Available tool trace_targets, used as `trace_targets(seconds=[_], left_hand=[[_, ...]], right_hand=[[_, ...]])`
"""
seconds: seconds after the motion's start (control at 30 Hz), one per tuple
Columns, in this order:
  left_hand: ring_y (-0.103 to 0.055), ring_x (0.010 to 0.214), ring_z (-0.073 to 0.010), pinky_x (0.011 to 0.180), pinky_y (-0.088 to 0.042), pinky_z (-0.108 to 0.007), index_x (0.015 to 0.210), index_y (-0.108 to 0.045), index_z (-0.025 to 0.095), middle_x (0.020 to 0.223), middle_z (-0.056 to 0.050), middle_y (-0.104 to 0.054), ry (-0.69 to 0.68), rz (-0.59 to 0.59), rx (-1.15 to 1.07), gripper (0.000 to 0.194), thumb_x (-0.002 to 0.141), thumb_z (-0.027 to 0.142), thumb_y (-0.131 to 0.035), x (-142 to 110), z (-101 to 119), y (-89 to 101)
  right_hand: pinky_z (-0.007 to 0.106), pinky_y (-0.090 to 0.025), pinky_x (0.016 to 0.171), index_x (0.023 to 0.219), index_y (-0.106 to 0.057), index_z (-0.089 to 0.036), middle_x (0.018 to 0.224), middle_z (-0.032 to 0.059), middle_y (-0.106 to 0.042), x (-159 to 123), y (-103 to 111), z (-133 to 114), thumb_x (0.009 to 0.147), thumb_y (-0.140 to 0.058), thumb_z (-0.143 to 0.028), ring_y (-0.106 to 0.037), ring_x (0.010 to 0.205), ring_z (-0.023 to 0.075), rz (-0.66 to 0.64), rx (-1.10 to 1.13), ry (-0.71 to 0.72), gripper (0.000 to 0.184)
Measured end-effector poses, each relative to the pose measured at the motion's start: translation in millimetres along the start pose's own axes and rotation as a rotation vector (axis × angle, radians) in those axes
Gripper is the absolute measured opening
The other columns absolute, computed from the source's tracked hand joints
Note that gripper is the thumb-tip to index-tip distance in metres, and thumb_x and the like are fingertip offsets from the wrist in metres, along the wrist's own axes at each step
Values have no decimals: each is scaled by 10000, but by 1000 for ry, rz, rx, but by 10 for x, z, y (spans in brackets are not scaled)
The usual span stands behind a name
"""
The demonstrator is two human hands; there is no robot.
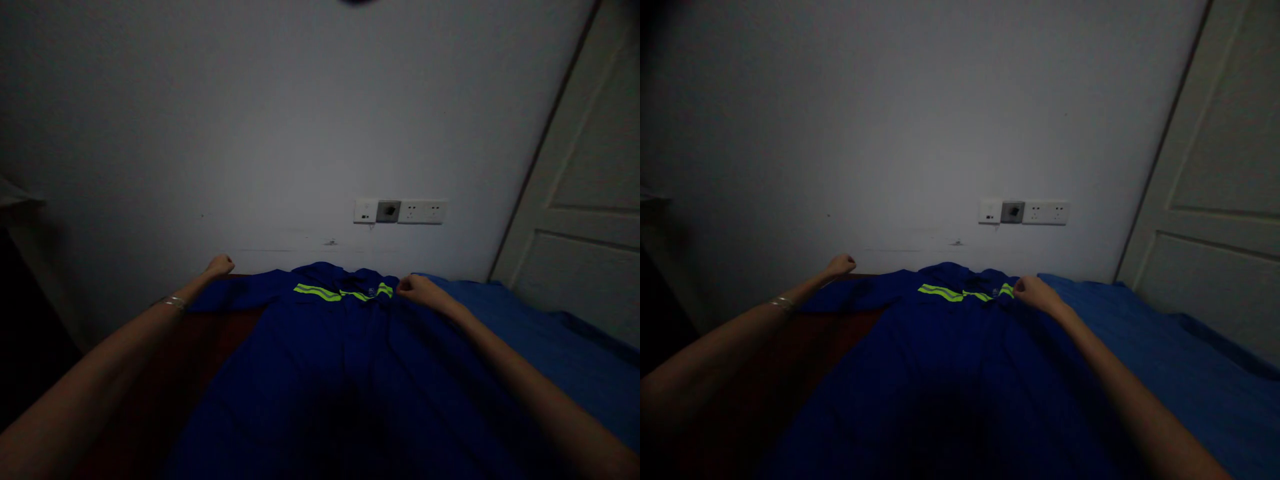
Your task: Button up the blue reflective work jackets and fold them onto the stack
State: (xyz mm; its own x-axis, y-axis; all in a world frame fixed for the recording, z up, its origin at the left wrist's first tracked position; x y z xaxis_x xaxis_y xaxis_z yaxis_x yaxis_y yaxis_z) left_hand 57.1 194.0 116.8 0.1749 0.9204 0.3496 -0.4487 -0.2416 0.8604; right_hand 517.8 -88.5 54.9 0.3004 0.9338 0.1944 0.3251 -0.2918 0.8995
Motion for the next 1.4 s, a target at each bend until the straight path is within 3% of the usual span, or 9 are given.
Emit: trace_targets(seconds=[0.13, 0.27, 0.4, 0.53, 0.63, 0.7, 0.87, 1.17, 1.4], left_hand=[[-595, 910, -238, 786, -433, -269, 724, -655, 141, 889, -106, -662, -259, -156, 97, 141, 653, 158, -534, -28, 864, -517], [-563, 966, -240, 821, -427, -308, 864, -656, 164, 1044, -120, -608, -595, -250, 230, 217, 721, 187, -495, -446, 1698, -1016], [-523, 1018, -259, 798, -441, -334, 940, -637, 160, 1057, -147, -578, -922, -277, 373, 265, 773, 176, -432, -1034, 2331, -1411], [-537, 1002, -242, 795, -438, -327, 922, -641, 166, 1036, -133, -589, -912, -284, 250, 272, 809, 188, -394, -1444, 2695, -1701], [-563, 966, -217, 779, -433, -299, 925, -637, 182, 1022, -108, -612, -741, -285, 78, 268, 821, 206, -391, -1572, 2846, -1905], [-586, 920, -208, 738, -436, -283, 938, -629, 180, 998, -108, -631, -637, -284, 21, 287, 849, 254, -367, -1599, 2908, -2041], [-617, 866, -234, 661, -439, -290, 907, -612, 183, 944, -109, -657, -372, -341, -47, 440, 848, 519, -334, -1623, 2882, -2320], [-618, 902, -260, 712, -437, -335, 1007, -565, 174, 966, -142, -647, -467, -259, 50, 369, 876, 419, -322, -1760, 2793, -2414], [-619, 886, -246, 725, -441, -325, 1008, -551, 157, 949, -118, -650, -461, -242, 61, 356, 882, 395, -318, -1760, 2789, -2431]], right_hand=[[268, -411, 636, 917, -670, -161, 872, 98, -681, -512, 185, 670, 726, -547, -288, -628, 816, 225, -26, -263, -187, 260], [309, -423, 681, 994, -645, -157, 959, 128, -665, -1141, 164, 1023, 764, -528, -388, -616, 891, 265, -82, -385, -250, 346], [315, -426, 656, 917, -659, -162, 911, 137, -668, -1711, 132, 954, 771, -453, -588, -625, 845, 274, -152, -343, -242, 495], [329, -431, 626, 865, -649, -186, 839, 117, -664, -2244, 179, 658, 712, -473, -659, -622, 753, 269, -175, -267, -186, 527], [358, -449, 705, 900, -668, -209, 872, 119, -675, -2642, 115, 515, 638, -569, -640, -622, 790, 283, -242, -143, -172, 513], [397, -440, 820, 1069, -642, -222, 1038, 150, -649, -2860, 21, 489, 602, -627, -599, -596, 940, 325, -303, -74, -204, 600], [434, -346, 993, 1290, -484, -230, 1329, 141, -452, -3065, -112, 482, 634, -630, -475, -458, 1172, 339, -370, -49, -319, 715], [439, -421, 938, 1171, -573, -386, 1302, 62, -494, -3122, -25, 495, 526, -711, -319, -507, 1117, 350, -378, -23, -253, 662], [367, -428, 907, 1119, -616, -315, 1178, 69, -592, -3137, -37, 562, 668, -593, -302, -556, 1056, 275, -293, -39, -135, 452]])
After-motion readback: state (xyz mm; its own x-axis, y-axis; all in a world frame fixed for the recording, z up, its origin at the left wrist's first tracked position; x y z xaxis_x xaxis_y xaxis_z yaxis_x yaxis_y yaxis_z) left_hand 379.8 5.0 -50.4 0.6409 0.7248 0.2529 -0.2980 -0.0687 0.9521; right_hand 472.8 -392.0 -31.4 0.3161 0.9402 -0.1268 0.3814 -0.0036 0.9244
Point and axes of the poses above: each hand's wrist, its own x-axis towards the middle knuckle, its own y-axis out of the back of the hand, z = x × y, the point moved 4 cm from there along x, towards the middle knuckle
